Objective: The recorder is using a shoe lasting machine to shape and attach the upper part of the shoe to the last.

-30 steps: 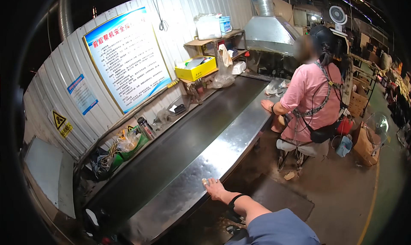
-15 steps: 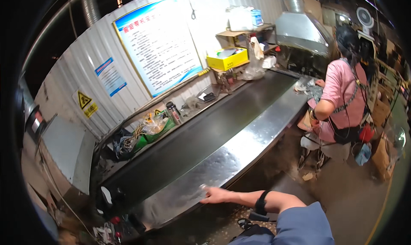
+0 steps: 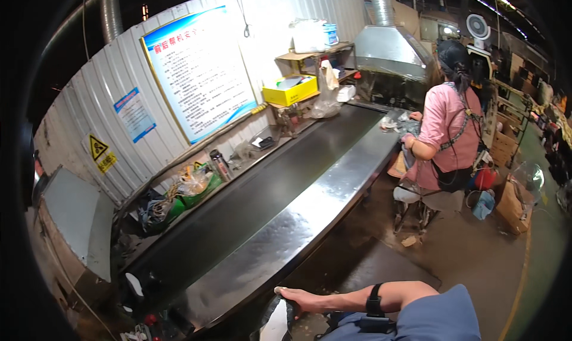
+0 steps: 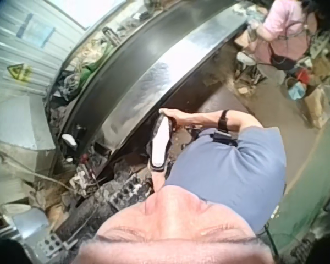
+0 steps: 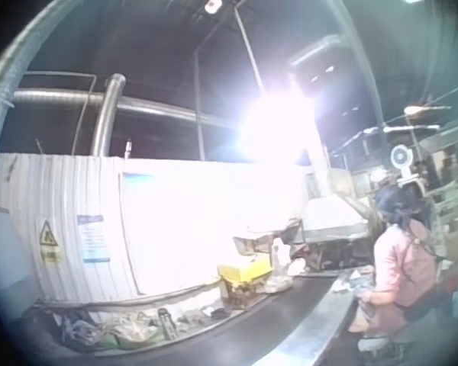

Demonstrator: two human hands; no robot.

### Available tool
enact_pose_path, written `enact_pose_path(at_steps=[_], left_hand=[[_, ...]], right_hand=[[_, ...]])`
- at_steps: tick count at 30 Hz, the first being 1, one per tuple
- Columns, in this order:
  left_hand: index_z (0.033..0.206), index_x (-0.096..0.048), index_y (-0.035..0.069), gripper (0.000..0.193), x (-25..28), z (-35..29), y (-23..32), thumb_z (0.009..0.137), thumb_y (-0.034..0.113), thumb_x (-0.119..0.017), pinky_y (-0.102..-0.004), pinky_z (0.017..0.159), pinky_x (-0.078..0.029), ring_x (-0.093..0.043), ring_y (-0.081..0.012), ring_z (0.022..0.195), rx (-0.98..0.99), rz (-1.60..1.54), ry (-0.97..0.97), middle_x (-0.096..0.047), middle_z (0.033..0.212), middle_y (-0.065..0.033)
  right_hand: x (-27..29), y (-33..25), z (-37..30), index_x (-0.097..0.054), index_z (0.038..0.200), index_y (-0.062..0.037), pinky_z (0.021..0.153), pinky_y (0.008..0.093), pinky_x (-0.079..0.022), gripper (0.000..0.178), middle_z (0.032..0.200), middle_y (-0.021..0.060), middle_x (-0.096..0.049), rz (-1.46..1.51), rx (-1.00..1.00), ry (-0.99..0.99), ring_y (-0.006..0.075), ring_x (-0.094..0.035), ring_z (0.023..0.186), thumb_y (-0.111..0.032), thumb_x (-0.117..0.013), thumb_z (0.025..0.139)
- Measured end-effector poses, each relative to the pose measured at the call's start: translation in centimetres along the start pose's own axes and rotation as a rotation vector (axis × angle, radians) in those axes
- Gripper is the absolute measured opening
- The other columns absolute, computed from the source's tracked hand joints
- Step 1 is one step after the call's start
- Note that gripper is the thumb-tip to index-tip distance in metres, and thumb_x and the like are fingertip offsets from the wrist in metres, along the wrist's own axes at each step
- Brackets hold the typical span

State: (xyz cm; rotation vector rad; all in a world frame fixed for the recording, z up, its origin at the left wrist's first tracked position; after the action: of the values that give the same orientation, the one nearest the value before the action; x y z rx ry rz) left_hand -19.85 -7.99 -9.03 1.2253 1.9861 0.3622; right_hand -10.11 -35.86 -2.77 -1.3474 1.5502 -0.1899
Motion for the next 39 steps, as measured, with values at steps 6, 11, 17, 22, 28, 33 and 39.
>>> enact_pose_path(at_steps=[6,11,17,22,28,33,39], left_hand=[[0.145,-0.047,0.013,0.059,-6.6,5.4,-3.3,0.102,0.053,-0.049,-0.0539,0.095,-0.053,-0.063,-0.0405,0.11,0.169,0.041,-0.144,-0.057,0.136,-0.0154],[0.146,-0.046,0.013,0.06,-11.0,8.9,-5.0,0.102,0.053,-0.049,-0.0551,0.096,-0.052,-0.062,-0.0407,0.111,0.288,0.07,-0.202,-0.055,0.139,-0.0151],[0.148,-0.043,0.013,0.061,-11.4,12.5,-0.7,0.102,0.053,-0.049,-0.0566,0.097,-0.052,-0.062,-0.041,0.112,0.22,0.012,-0.262,-0.053,0.142,-0.0148],[0.139,-0.053,0.0,0.05,-12.4,10.7,8.9,0.099,0.03,-0.064,-0.0494,0.092,-0.059,-0.065,-0.0386,0.115,0.011,0.352,0.146,-0.058,0.133,-0.0247],[0.141,-0.05,0.001,0.05,-5.3,9.1,9.2,0.1,0.027,-0.061,-0.0492,0.102,-0.053,-0.06,-0.0391,0.122,-0.042,0.125,0.324,-0.056,0.137,-0.0247],[0.145,-0.046,0.0,0.054,-7.3,8.9,6.5,0.101,0.027,-0.062,-0.0469,0.101,-0.053,-0.061,-0.0373,0.121,0.094,0.156,0.309,-0.056,0.138,-0.0246],[0.137,-0.055,-0.002,0.048,-2.5,9.4,10.5,0.098,0.023,-0.068,-0.0358,0.088,-0.057,-0.069,-0.0236,0.104,-0.043,0.434,0.38,-0.066,0.123,-0.0159]], right_hand=[[3.6,-2.7,-4.3,-0.043,0.15,-0.0191,0.062,0.0255,-0.048,0.059,0.093,-0.0068,-0.052,-0.06,0.153,0.136,0.0042,-0.051,0.079,-0.05,-0.058,0.102],[5.3,-8.4,-4.2,-0.046,0.149,-0.0149,0.056,0.0239,-0.046,0.062,0.092,-0.0047,-0.056,-0.095,0.196,0.242,0.0053,-0.051,0.066,-0.047,-0.064,0.099],[8.0,-19.3,-0.3,-0.065,0.129,-0.0093,0.049,0.0252,-0.048,0.046,0.088,-0.0007,-0.068,-0.273,0.359,0.485,0.0073,-0.057,0.063,-0.041,-0.069,0.096],[17.3,-36.9,-3.4,-0.066,0.124,-0.0088,0.058,0.0286,-0.049,0.04,0.082,-0.0022,-0.066,-0.605,0.88,0.799,0.0077,-0.059,0.067,-0.036,-0.071,0.094],[32.2,-50.1,-2.8,-0.057,0.138,-0.0105,0.094,0.0419,-0.052,0.059,0.11,0.0225,-0.071,-0.715,0.957,1.419,0.0341,-0.069,0.109,-0.039,-0.073,0.089],[43.3,-46.1,7.5,-0.047,0.141,-0.0068,0.081,0.0543,-0.052,0.052,0.094,0.0288,-0.07,-0.716,0.654,1.518,0.0472,-0.068,0.092,-0.021,-0.06,0.092],[6.6,-25.2,26.2,-0.05,0.138,-0.004,0.086,0.0497,-0.053,0.051,0.115,0.0254,-0.066,-1.478,0.362,0.141,0.044,-0.064,0.104,-0.018,-0.062,0.09]])
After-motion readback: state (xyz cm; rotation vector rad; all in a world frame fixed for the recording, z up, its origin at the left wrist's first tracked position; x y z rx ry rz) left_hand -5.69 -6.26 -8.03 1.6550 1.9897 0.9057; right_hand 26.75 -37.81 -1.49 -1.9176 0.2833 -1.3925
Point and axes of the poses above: each hand's wrist, its own z-axis towards the middle knuckle, its own x-axis out of the back of the hand, y = z × x, the point moved 10 cm from there along z, towards the middle knuckle
